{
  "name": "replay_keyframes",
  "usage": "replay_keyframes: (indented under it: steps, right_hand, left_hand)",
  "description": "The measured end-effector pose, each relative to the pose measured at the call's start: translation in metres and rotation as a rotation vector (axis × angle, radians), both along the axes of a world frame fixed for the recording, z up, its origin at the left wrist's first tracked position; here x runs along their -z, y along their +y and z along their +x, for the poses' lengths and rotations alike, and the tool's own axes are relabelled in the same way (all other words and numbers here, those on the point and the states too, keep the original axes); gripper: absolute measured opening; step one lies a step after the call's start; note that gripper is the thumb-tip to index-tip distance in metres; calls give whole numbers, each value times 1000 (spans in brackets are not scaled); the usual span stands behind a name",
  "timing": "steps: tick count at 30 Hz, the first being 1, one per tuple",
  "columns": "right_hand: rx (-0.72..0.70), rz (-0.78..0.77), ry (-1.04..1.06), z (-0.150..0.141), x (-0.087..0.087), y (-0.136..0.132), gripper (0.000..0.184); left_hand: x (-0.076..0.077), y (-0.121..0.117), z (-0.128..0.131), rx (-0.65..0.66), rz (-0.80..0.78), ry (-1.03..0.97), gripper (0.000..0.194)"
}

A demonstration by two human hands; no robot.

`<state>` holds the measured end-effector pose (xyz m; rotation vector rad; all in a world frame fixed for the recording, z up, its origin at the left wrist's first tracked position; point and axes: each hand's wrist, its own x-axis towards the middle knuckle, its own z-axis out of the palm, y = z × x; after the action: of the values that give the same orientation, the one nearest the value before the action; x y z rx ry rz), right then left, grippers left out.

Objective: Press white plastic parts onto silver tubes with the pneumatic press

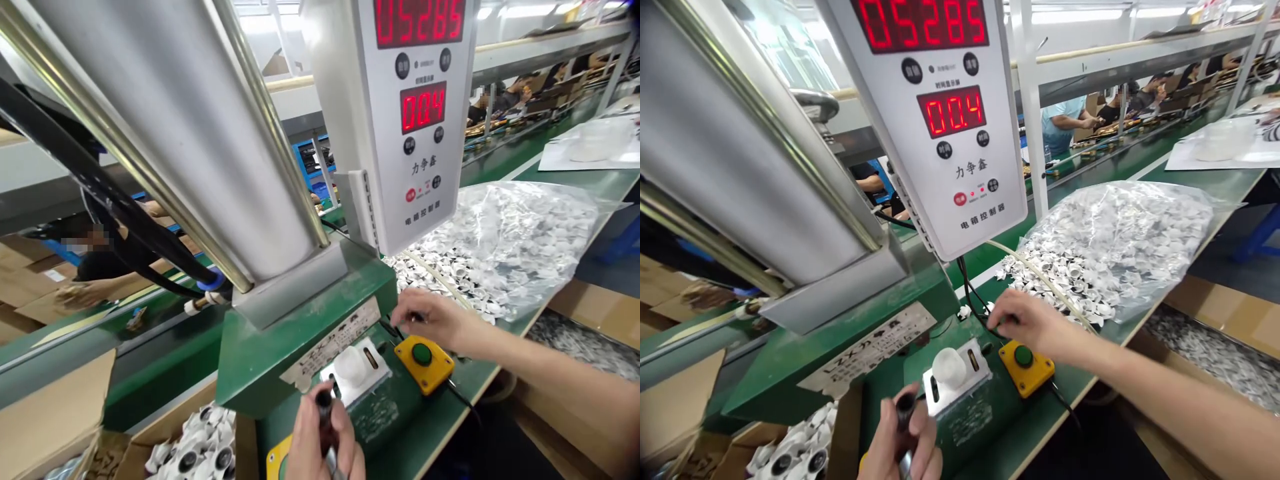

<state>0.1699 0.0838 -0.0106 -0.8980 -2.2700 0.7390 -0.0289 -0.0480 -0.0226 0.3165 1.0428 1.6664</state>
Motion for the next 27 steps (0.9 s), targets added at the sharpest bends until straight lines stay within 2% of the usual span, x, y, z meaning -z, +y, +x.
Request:
replay_keyframes:
  steps: [1, 4, 7, 9, 12, 15, 18, 21, 24, 27]
  right_hand:
    - [49, 151, -211, 12, 6, 13, 20]
    - [28, 269, -393, 31, 27, 39, 32]
    - [-14, 319, -436, 33, 49, 45, 39]
    - [-4, 353, -441, 33, 60, 45, 36]
    - [43, 389, -433, 34, 67, 45, 28]
    - [133, 433, -349, 32, 53, 36, 27]
    - [188, 428, -142, 18, 21, 8, 26]
    - [71, 284, -29, -10, -7, -21, 21]
    - [-68, 189, -43, -42, -14, -30, 18]
    - [-149, 231, -84, -65, -8, -24, 12]
  left_hand:
    - [-4, 9, 5, 6, 17, -42, 35]
    - [-16, 31, 20, 42, 90, -175, 24]
    - [-23, 42, 29, 104, 180, -246, 18]
    - [-25, 45, 32, 131, 215, -276, 15]
    - [-28, 49, 33, 118, 219, -270, 24]
    - [-29, 51, 35, 50, 209, -219, 24]
    - [-26, 46, 36, -66, 161, -140, 20]
    - [-19, 30, 33, -140, 87, -98, 21]
    - [-16, 11, 27, -162, 48, -84, 26]
    - [-13, -4, 17, -165, 34, -44, 29]
